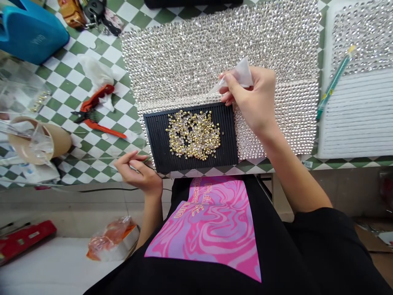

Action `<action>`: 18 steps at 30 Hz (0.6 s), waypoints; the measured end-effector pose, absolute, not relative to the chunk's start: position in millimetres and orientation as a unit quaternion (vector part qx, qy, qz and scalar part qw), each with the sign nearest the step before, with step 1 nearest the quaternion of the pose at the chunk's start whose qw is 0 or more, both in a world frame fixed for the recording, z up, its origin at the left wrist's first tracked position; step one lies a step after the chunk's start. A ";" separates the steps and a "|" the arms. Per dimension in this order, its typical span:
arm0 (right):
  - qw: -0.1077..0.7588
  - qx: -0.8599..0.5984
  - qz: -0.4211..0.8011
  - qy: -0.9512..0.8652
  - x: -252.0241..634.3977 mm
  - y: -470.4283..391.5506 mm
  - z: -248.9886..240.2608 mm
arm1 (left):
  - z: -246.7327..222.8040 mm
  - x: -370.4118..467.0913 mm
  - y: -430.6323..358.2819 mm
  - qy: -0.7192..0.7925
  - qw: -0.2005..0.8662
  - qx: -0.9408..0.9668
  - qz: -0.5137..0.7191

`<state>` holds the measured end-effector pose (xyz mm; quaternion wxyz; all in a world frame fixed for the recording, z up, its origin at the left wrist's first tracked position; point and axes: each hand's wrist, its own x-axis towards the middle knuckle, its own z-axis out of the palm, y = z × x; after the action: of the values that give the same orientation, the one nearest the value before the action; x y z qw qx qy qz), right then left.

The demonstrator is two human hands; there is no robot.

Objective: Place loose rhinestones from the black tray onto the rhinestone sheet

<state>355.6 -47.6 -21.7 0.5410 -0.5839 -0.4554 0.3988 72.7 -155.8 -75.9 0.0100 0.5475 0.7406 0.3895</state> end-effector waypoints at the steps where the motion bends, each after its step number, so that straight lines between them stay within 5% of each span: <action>1: 0.536 -0.591 0.397 -0.454 355.7 -47.6 -21.5 | -75.8 72.9 -155.8 0.739 0.010 0.549 0.391; 18: 0.554 -0.580 0.383 -0.459 365.1 -49.5 -27.0 | -76.3 72.6 -152.9 0.713 -0.006 0.567 0.413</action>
<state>365.1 -49.5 -27.0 0.5535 -0.5798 -0.4591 0.3829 72.6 -152.9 -76.3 -0.0057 0.5670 0.7126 0.4132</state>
